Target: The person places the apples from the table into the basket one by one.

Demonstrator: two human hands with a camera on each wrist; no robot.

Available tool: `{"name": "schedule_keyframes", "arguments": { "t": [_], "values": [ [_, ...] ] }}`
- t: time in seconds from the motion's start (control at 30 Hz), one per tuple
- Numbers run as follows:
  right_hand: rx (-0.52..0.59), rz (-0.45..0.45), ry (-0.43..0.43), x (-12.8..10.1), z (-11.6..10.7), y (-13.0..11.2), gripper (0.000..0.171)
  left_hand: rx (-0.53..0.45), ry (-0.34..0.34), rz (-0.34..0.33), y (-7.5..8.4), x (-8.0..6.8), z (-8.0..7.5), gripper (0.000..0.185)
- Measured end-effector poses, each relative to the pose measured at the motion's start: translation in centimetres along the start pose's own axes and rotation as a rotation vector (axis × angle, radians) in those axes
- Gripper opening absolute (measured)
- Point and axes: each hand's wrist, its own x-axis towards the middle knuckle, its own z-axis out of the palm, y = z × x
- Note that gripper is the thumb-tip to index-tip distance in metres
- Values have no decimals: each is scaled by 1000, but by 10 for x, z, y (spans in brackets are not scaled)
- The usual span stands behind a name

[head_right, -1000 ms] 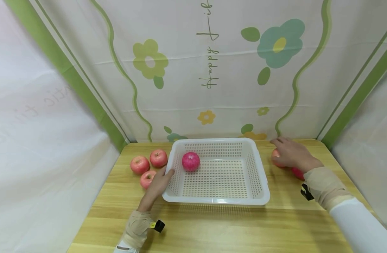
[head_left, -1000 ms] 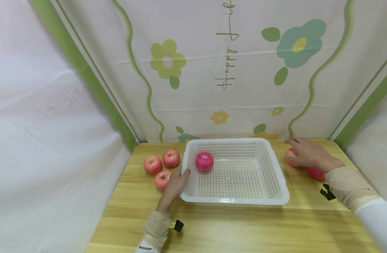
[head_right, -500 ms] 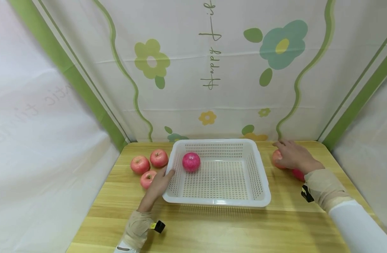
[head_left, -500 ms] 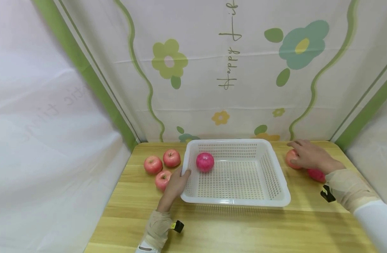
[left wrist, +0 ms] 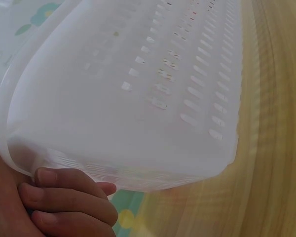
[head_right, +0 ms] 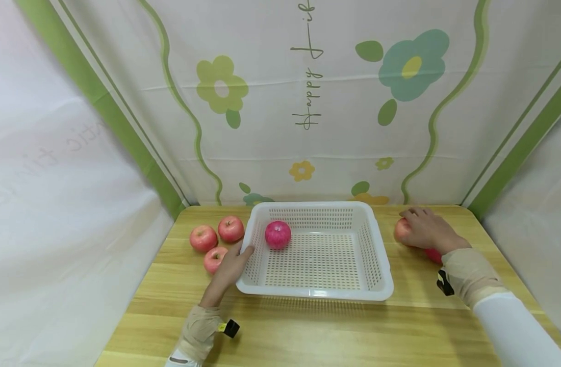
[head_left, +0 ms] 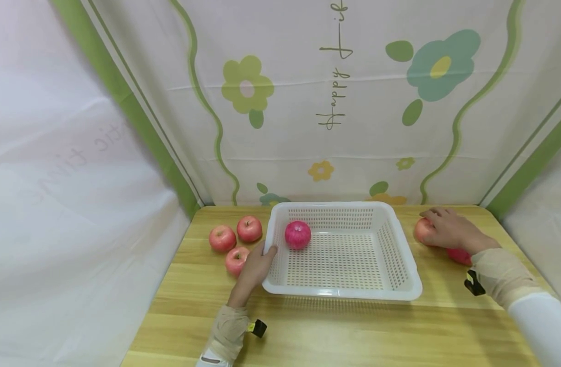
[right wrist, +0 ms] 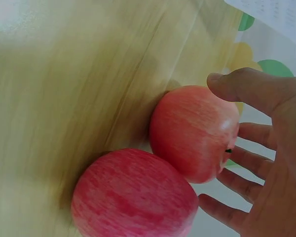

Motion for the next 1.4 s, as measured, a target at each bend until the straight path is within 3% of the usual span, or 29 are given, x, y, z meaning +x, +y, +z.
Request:
{"name": "schedule_keyframes", "arguments": {
  "t": [0.37,1.4],
  "values": [
    [64,53,-36,0,7,1,75,4,-1,-10,-1,0,0,50],
    [121,46,-9,1,18,11,71,10,5,-14,0,0,1,53]
  ]
}}
